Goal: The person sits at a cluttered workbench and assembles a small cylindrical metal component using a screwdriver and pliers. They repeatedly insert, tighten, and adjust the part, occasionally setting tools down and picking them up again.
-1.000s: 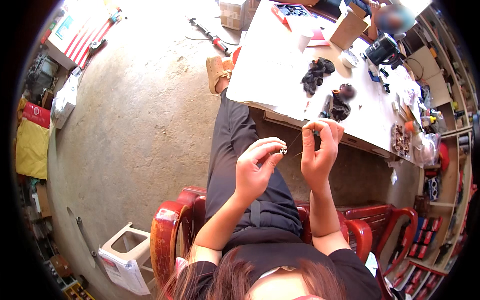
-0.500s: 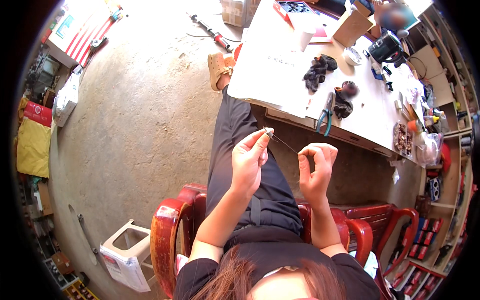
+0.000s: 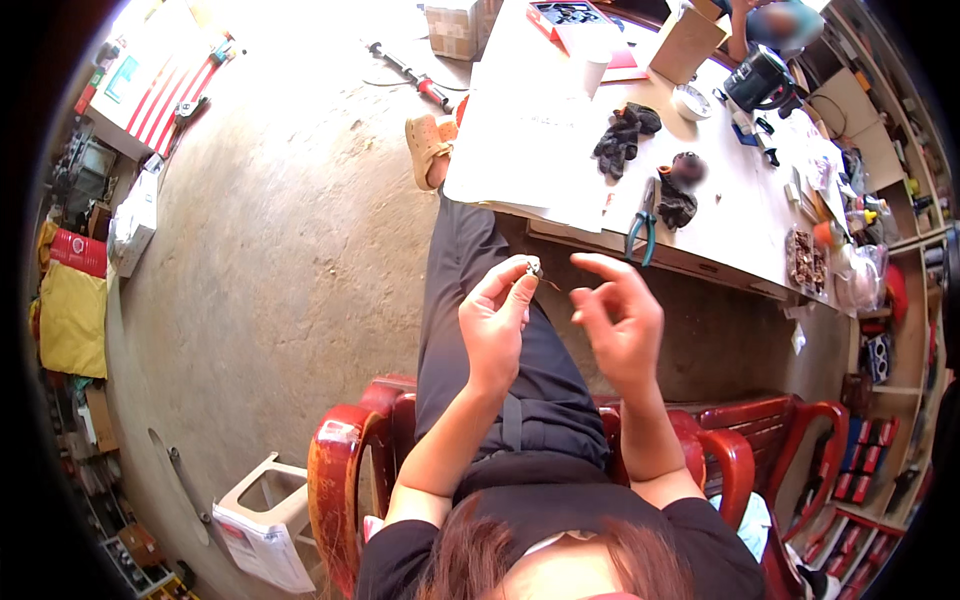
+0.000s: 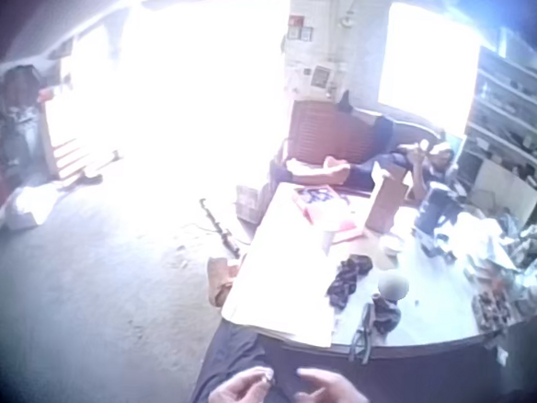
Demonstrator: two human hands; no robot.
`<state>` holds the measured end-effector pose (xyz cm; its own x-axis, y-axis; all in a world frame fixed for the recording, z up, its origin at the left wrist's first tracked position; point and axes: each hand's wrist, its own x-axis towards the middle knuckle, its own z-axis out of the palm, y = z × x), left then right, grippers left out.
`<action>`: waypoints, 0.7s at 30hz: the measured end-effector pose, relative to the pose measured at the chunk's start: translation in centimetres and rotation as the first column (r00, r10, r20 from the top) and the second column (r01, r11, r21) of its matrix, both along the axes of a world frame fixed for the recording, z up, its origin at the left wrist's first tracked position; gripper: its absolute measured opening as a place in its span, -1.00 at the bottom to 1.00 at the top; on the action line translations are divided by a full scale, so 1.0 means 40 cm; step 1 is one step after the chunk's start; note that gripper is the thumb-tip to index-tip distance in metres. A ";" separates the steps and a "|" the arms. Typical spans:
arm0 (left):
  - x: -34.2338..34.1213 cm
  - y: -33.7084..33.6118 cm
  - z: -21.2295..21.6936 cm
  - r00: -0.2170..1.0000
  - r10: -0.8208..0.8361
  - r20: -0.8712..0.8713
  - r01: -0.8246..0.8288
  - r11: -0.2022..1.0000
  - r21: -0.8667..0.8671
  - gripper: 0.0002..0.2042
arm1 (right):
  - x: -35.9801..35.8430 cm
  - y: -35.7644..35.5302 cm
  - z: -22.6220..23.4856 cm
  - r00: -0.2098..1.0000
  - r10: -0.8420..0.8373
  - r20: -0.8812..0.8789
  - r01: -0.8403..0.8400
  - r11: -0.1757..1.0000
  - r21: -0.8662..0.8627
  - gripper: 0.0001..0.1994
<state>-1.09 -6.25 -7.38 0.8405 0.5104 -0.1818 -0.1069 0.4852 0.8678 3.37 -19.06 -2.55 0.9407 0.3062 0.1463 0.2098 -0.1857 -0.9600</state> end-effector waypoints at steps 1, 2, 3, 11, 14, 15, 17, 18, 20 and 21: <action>-0.002 -0.002 0.006 1.000 -0.012 -0.001 0.012 1.000 -0.006 -0.79 | 0.001 0.017 -0.009 0.999 0.027 -0.045 -0.028 1.000 -0.013 -0.73; -0.003 -0.002 0.015 1.000 -0.021 -0.003 0.021 1.000 -0.013 -0.79 | 0.006 0.032 -0.020 0.994 0.057 -0.089 -0.060 0.998 -0.024 -0.73; -0.003 -0.003 0.024 1.000 -0.025 0.002 0.025 0.999 -0.026 -0.79 | 0.008 0.044 -0.034 0.997 0.040 -0.060 -0.040 0.999 0.013 -0.75; -0.011 0.016 0.004 0.992 -0.115 0.051 0.122 0.977 -0.177 -0.80 | 0.023 0.057 -0.059 0.972 -0.012 0.234 0.018 0.999 -0.027 -0.90; -0.008 0.012 0.002 0.991 -0.116 0.064 0.128 0.965 -0.230 -0.80 | 0.020 0.063 -0.059 0.950 -0.014 0.312 0.045 0.995 -0.091 -0.91; -0.007 0.013 -0.001 0.992 -0.111 0.063 0.123 0.963 -0.238 -0.80 | 0.019 0.066 -0.058 0.940 -0.010 0.341 0.051 0.993 -0.111 -0.91; -0.007 0.015 -0.011 0.993 -0.103 0.061 0.116 0.961 -0.253 -0.80 | 0.013 0.067 -0.058 0.926 0.025 0.376 0.035 0.988 -0.152 -0.90; -0.006 0.016 -0.009 0.995 -0.086 0.056 0.097 0.965 -0.245 -0.81 | 0.009 0.066 -0.058 0.919 0.040 0.392 0.030 0.985 -0.171 -0.90; -0.002 0.017 -0.001 0.998 -0.054 0.045 0.062 0.971 -0.229 -0.81 | 0.002 0.068 -0.053 0.912 0.062 0.406 0.011 0.984 -0.176 -0.90; -0.005 0.017 0.002 0.998 -0.052 0.022 0.055 0.980 -0.193 -0.82 | 0.000 0.067 -0.050 0.909 0.075 0.411 0.001 0.983 -0.182 -0.89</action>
<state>-1.28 -5.57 -7.31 0.8694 0.4215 -0.2580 -0.0904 0.6489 0.7555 3.37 -16.37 -4.56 0.7940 0.3959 0.4614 0.5912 -0.3258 -0.7378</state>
